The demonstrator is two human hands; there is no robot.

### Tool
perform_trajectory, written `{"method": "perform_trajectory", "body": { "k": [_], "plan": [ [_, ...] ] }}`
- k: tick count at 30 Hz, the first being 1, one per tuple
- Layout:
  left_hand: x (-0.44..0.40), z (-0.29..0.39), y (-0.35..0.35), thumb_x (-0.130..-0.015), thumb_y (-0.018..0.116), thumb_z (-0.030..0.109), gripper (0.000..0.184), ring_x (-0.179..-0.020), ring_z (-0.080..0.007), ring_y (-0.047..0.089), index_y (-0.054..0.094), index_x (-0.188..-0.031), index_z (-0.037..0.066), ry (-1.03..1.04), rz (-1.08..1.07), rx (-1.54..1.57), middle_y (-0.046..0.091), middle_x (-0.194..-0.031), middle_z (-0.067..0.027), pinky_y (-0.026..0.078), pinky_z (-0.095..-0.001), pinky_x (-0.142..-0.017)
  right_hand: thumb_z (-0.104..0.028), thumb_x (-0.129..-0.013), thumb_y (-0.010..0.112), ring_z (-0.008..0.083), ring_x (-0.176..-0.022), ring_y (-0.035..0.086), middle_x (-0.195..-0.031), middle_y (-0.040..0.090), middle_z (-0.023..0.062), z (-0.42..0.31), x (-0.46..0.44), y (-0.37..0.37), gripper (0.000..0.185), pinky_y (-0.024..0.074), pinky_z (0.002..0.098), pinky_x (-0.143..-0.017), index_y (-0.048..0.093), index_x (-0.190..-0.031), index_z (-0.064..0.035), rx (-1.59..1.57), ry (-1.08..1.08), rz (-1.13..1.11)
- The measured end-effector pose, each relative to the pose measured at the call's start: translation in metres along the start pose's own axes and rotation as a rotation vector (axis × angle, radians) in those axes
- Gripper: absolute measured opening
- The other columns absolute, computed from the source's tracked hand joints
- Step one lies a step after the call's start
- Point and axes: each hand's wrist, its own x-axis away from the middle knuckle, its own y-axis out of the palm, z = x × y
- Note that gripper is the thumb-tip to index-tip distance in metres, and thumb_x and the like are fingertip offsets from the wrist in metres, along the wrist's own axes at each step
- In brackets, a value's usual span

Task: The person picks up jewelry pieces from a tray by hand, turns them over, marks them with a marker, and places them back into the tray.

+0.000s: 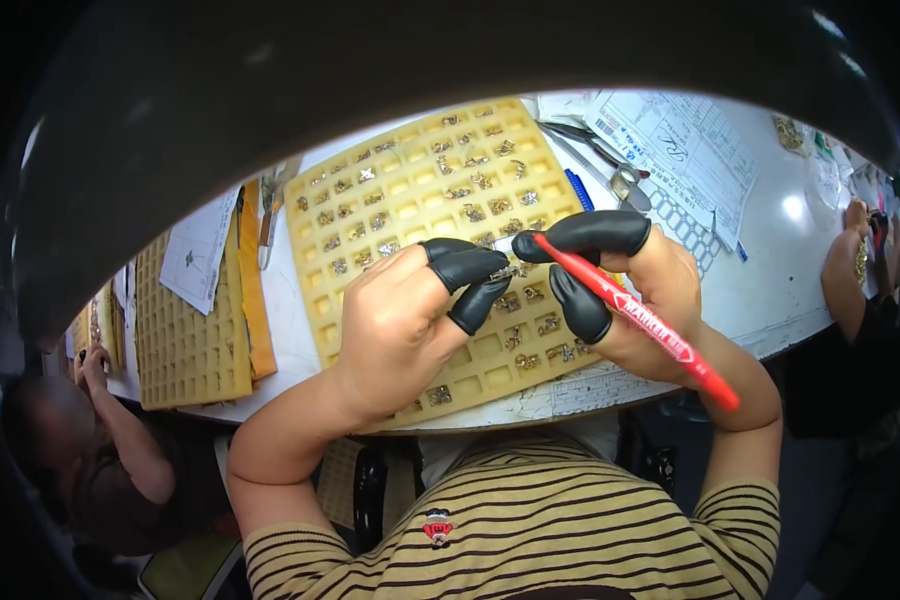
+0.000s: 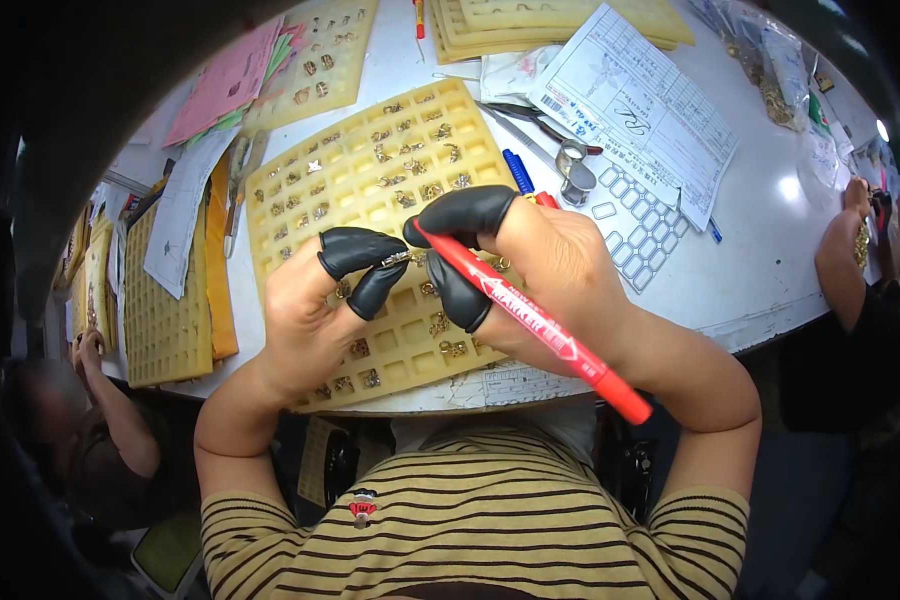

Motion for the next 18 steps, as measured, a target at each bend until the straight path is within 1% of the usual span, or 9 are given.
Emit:
{"method": "perform_trajectory", "body": {
  "k": [1,4,5,8,18],
  "plan": [
    [0.0,0.0,0.0002,-0.07,0.071,0.001,0.025,-0.071,-0.0246,0.062,0.067,-0.094,0.004,0.0,0.0,0.001,0.066,-0.084,-0.0088,0.049,-0.0331,-0.063,0.0,-0.067,0.07,0.0239,-0.066,0.066,-0.083,0.067,0.0096,0.0005,-0.0005,0.0001,0.033,0.0519,0.0301,-0.059,0.059,-0.098,-0.0007,0.0,0.001,0.0],
    [-0.0002,0.0008,0.0008,-0.069,0.071,0.002,0.026,-0.071,-0.0246,0.061,0.067,-0.094,0.004,0.02,0.013,-0.019,0.065,-0.083,-0.0086,0.049,-0.0337,-0.063,-0.003,-0.066,0.076,0.0229,-0.064,0.067,-0.08,0.069,0.0098,0.0029,-0.004,0.0013,0.025,0.0521,0.0292,-0.057,0.065,-0.089,-0.0003,0.0,-0.163,-0.003],
    [0.0,0.0011,0.0009,-0.069,0.071,0.002,0.025,-0.07,-0.0246,0.061,0.067,-0.094,0.003,0.014,0.015,-0.015,0.065,-0.083,-0.0086,0.049,-0.0337,-0.062,-0.005,-0.067,0.077,0.0231,-0.066,0.067,-0.08,0.069,0.0104,0.0014,-0.0045,0.0037,0.021,0.0527,0.0293,-0.057,0.067,-0.085,-0.0002,-0.021,-0.144,0.023],
    [0.0005,0.0013,0.0007,-0.069,0.071,0.002,0.025,-0.07,-0.0246,0.061,0.067,-0.093,0.003,0.006,0.013,-0.012,0.065,-0.082,-0.0085,0.049,-0.0337,-0.062,-0.005,-0.067,0.077,0.0237,-0.068,0.068,-0.081,0.069,0.0109,0.0062,-0.0038,0.0055,0.022,0.0533,0.0296,-0.058,0.067,-0.086,-0.0005,-0.017,-0.188,0.021],
    [0.0005,0.0005,-0.0002,-0.068,0.071,0.003,0.024,-0.068,-0.0248,0.061,0.067,-0.091,0.003,-0.008,-0.027,-0.029,0.064,-0.08,-0.0084,0.049,-0.0335,-0.061,-0.004,-0.065,0.076,0.0267,-0.069,0.067,-0.082,0.068,0.0135,0.0046,-0.0057,0.002,0.025,0.0535,0.0306,-0.06,0.067,-0.088,-0.0001,-0.022,-0.218,-0.03]
  ]
}}
